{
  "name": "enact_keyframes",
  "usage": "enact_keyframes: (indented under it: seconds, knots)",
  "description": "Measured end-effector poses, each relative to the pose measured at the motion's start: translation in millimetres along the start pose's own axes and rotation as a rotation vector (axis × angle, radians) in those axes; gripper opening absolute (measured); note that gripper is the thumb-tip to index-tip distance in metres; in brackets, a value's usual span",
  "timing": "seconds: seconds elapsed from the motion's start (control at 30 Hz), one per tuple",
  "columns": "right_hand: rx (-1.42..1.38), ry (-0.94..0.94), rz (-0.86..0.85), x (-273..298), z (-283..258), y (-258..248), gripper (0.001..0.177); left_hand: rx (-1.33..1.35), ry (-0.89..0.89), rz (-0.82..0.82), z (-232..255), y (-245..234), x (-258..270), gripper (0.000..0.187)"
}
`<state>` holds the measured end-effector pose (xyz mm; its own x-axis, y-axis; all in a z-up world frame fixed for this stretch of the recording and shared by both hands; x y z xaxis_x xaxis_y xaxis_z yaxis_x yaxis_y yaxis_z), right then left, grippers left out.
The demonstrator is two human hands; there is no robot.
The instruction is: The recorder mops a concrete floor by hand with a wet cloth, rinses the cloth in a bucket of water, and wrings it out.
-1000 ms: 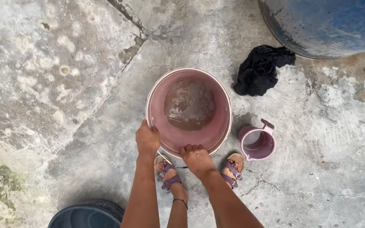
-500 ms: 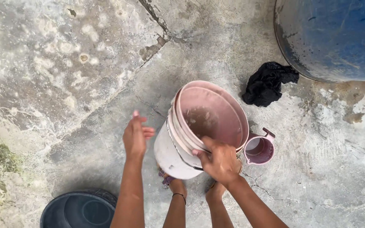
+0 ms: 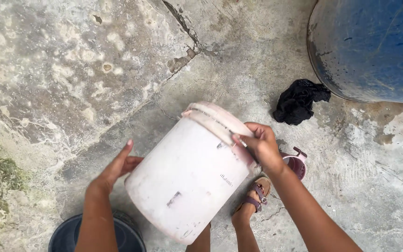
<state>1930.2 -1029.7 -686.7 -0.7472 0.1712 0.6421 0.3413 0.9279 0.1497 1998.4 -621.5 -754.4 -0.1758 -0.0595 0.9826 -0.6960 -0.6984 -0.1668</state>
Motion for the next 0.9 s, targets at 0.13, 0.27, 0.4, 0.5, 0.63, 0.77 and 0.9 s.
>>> enact_keyframes:
  seconds: [0.13, 0.27, 0.4, 0.5, 0.63, 0.77, 0.9]
  knots:
    - [-0.096, -0.06, 0.074, -25, -54, -16, 0.023, -0.255, 0.061, 0.094, 97, -49, 68, 0.117]
    - [-0.208, -0.116, 0.046, -30, -132, -12, 0.029, -0.317, 0.18, 0.169, 163, -83, 151, 0.121]
    - [-0.268, -0.187, -0.032, -19, -185, 2, 0.03, -0.371, 0.238, 0.219, 189, -110, 201, 0.124]
    - [-0.24, -0.205, -0.057, 4, -212, 16, 0.029, -0.437, 0.226, 0.213, 188, -121, 212, 0.125]
    - [-0.07, -0.201, -0.064, 49, -220, 39, 0.03, -0.541, 0.163, 0.202, 168, -111, 216, 0.124]
    - [0.228, -0.323, -0.011, 116, -208, 64, 0.031, -0.502, 0.189, 0.283, 162, -70, 241, 0.119]
    - [0.839, -0.527, 0.105, 208, -225, 85, 0.029, -0.352, 0.36, 0.219, 167, 7, 266, 0.114]
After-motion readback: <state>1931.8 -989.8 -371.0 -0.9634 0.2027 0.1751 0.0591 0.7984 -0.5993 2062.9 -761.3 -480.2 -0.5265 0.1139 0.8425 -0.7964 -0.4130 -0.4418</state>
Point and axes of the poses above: each hand's wrist, its own x-axis away from the middle knuckle, its own y-axis out of the palm, z = x × y, the point moved 8 cm from there along -x, towards the middle knuckle, and after that the axes turned 4 degrees about -x, right-handed, at the moved point
